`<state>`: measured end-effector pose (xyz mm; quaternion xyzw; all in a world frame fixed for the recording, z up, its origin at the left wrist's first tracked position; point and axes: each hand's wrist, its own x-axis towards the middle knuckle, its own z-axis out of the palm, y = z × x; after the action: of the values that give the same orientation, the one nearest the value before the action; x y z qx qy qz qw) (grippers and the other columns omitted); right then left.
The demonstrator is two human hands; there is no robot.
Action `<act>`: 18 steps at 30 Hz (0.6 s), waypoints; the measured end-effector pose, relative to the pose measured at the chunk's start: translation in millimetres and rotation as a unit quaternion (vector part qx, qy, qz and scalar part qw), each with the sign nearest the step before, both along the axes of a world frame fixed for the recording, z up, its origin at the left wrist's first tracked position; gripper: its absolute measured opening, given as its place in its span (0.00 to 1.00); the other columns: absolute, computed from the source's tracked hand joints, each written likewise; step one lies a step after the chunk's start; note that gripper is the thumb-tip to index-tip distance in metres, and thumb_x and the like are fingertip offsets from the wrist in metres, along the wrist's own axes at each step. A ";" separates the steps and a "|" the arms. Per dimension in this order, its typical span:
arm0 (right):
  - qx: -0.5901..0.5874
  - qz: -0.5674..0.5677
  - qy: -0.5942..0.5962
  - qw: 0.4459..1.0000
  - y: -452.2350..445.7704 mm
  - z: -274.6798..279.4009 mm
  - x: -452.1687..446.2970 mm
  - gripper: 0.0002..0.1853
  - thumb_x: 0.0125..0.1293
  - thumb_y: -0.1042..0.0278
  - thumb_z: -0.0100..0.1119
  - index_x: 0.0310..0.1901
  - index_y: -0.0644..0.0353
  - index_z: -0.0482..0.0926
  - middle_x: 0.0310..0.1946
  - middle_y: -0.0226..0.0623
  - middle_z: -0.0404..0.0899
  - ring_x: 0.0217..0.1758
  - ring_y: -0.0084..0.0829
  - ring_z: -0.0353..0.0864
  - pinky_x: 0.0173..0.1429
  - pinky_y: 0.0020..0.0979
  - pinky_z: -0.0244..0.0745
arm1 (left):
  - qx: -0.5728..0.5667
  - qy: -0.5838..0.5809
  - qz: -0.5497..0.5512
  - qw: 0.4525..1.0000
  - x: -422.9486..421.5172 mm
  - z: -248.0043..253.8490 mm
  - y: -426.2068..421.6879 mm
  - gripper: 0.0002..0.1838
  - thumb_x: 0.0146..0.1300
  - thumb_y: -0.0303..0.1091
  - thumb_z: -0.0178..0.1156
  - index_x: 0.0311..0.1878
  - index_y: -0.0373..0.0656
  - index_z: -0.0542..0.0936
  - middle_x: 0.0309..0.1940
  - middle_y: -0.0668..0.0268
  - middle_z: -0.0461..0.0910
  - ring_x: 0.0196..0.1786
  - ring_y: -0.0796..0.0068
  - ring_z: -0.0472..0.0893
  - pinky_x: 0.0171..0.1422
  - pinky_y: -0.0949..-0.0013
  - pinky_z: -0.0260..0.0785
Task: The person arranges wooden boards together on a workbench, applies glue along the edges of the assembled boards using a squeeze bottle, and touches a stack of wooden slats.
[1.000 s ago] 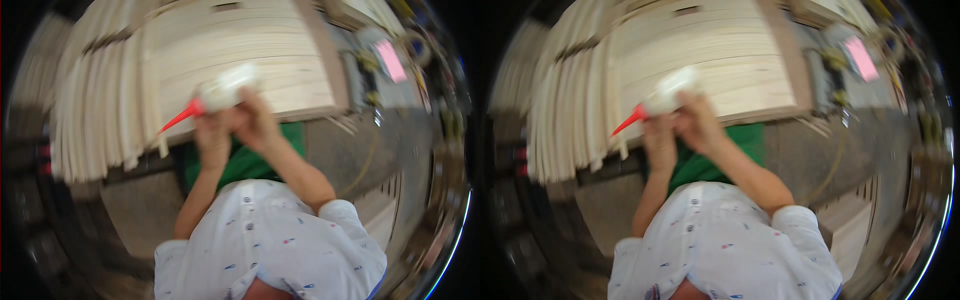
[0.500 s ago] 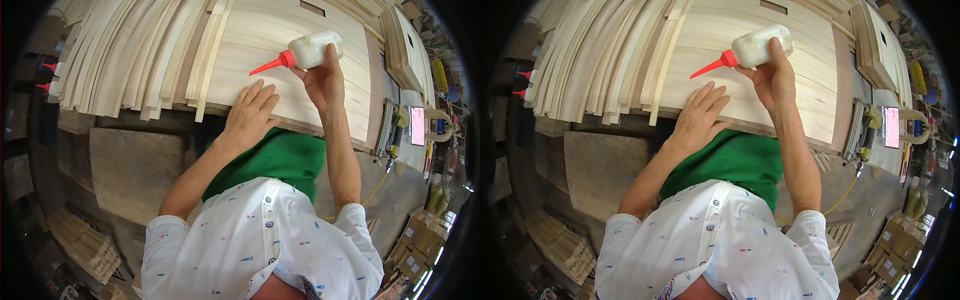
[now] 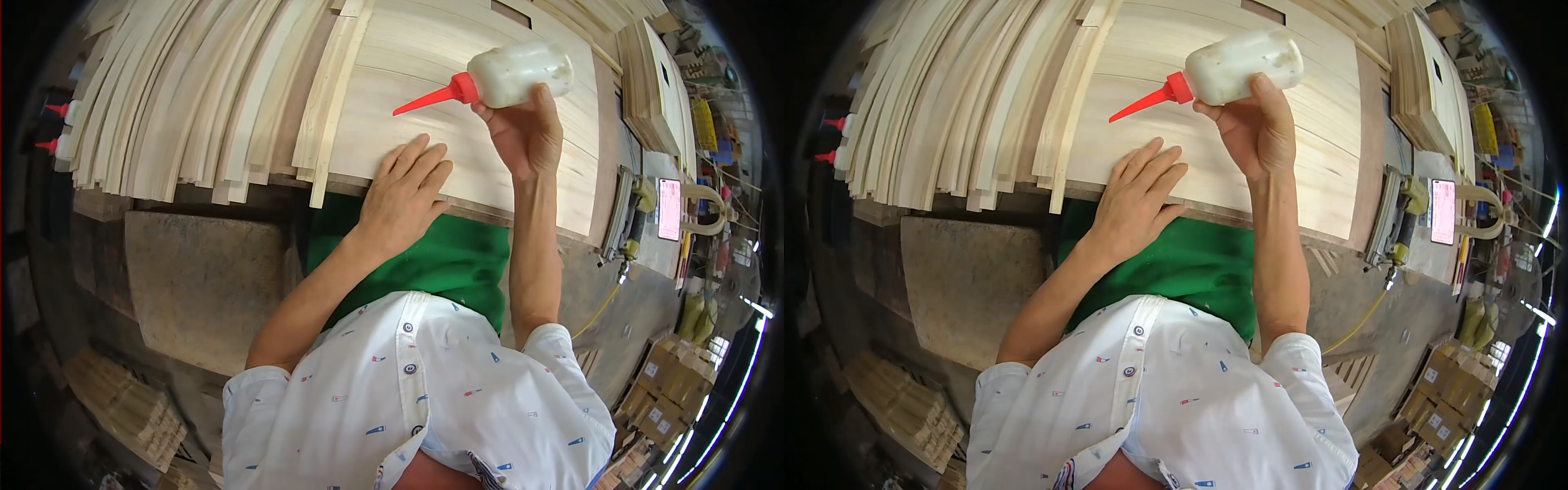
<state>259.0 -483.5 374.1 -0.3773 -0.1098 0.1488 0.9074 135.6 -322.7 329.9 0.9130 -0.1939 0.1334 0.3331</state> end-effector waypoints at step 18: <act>-0.113 0.021 -0.014 0.993 13.7 11.4 -7.3 0.29 0.61 0.60 0.63 0.59 0.67 0.65 0.52 0.44 0.74 0.55 0.42 0.77 0.54 0.48 0.78 | -0.025 -0.012 0.002 1.000 -1.3 -4.9 0.3 0.27 0.52 0.35 0.68 0.56 0.40 0.75 0.62 0.61 0.70 0.69 0.56 0.63 0.71 0.54 0.54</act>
<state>251.6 -469.8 385.5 -0.4771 -0.1128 0.1741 0.8540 134.3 -322.4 325.0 0.9032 -0.1922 0.1499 0.3533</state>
